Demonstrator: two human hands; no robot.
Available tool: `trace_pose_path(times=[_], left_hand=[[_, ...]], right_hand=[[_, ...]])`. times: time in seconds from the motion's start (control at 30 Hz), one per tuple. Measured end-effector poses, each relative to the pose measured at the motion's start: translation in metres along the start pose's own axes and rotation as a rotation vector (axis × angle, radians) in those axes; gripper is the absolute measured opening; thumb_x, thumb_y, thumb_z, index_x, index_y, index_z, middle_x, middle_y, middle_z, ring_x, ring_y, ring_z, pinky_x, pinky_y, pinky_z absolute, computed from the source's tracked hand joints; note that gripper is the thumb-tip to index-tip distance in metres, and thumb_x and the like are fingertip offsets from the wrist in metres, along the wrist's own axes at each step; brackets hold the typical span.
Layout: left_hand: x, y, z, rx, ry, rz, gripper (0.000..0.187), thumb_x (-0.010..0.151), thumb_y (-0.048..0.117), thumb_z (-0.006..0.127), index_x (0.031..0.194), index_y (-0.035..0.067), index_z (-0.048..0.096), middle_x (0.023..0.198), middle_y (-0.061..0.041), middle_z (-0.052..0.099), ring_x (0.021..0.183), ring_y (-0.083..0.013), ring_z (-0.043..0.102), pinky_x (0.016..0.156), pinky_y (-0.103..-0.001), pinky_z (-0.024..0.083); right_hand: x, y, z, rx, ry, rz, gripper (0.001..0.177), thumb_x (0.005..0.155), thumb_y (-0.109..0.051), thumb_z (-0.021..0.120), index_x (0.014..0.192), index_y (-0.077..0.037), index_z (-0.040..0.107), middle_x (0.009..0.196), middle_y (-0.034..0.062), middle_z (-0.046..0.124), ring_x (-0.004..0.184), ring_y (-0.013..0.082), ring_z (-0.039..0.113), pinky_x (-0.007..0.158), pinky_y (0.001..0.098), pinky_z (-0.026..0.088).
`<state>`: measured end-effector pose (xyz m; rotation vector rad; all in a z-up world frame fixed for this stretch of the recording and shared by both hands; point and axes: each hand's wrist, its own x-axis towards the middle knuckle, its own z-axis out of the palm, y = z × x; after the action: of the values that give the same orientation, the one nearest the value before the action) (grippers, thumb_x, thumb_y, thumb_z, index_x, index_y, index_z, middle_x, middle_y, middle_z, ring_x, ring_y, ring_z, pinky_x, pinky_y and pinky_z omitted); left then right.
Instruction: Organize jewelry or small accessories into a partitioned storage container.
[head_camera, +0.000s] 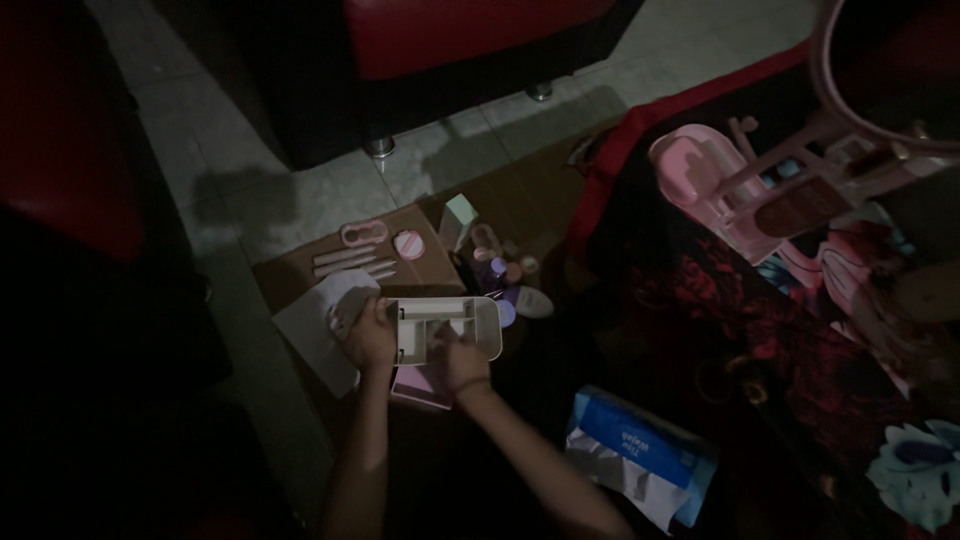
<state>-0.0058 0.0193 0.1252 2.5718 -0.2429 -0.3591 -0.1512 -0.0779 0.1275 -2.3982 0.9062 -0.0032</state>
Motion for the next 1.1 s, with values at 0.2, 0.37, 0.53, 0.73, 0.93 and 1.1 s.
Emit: trace_pose_path(times=[0.2,0.37,0.53,0.73,0.93,1.1], left_hand=[[0.005,-0.011,0.014,-0.138,0.082,0.048,0.042,0.11,0.051,0.038,0.123,0.028,0.071,0.1,-0.018,0.074,0.089,-0.0456,0.068,0.076,-0.056,0.052],[0.014,-0.016,0.027,-0.107,0.112,0.046,0.042,0.107,0.05,0.039,0.128,0.029,0.069,0.101,-0.02,0.074,0.088,-0.0453,0.069,0.076,-0.055,0.053],[0.014,-0.016,0.026,-0.123,0.129,0.078,0.042,0.107,0.048,0.039,0.127,0.027,0.069,0.1,-0.02,0.073,0.086,-0.0454,0.069,0.074,-0.056,0.053],[0.012,-0.015,0.02,-0.134,0.132,0.121,0.04,0.11,0.045,0.039,0.12,0.024,0.071,0.096,-0.019,0.073,0.083,-0.0468,0.066,0.069,-0.058,0.051],[0.008,-0.009,0.016,-0.075,-0.003,0.035,0.042,0.113,0.046,0.033,0.132,0.029,0.066,0.09,-0.02,0.071,0.072,-0.0469,0.066,0.066,-0.056,0.052],[0.009,-0.011,0.016,-0.166,0.191,0.136,0.04,0.108,0.049,0.04,0.114,0.026,0.073,0.092,-0.018,0.073,0.081,-0.0454,0.067,0.066,-0.056,0.051]], right_hand=[[-0.03,0.012,0.014,0.415,0.364,0.084,0.026,0.098,-0.037,0.067,0.114,-0.017,0.065,0.096,0.0151,0.078,0.087,0.035,0.076,0.07,0.0461,0.061],[-0.011,-0.002,-0.006,-0.001,0.386,-0.124,0.019,0.091,-0.026,0.069,0.106,-0.014,0.071,0.103,0.0143,0.071,0.091,0.0367,0.069,0.076,0.0481,0.055],[0.012,0.011,0.023,-0.476,0.359,-0.332,0.03,0.086,-0.017,0.064,0.113,-0.009,0.074,0.114,0.0116,0.069,0.114,0.0333,0.059,0.088,0.0479,0.046],[0.024,0.001,0.038,-0.701,0.14,-0.094,0.028,0.09,-0.02,0.061,0.111,-0.007,0.076,0.128,0.0141,0.06,0.121,0.0345,0.051,0.097,0.0486,0.041],[0.021,0.003,-0.002,-0.437,0.101,-0.227,0.03,0.081,-0.034,0.071,0.089,-0.006,0.078,0.118,0.0158,0.059,0.119,0.0343,0.051,0.097,0.0479,0.04],[0.018,-0.005,-0.004,-0.237,0.458,-0.416,0.017,0.087,-0.023,0.07,0.092,-0.008,0.075,0.099,0.0138,0.059,0.101,0.0332,0.054,0.086,0.0471,0.043]])
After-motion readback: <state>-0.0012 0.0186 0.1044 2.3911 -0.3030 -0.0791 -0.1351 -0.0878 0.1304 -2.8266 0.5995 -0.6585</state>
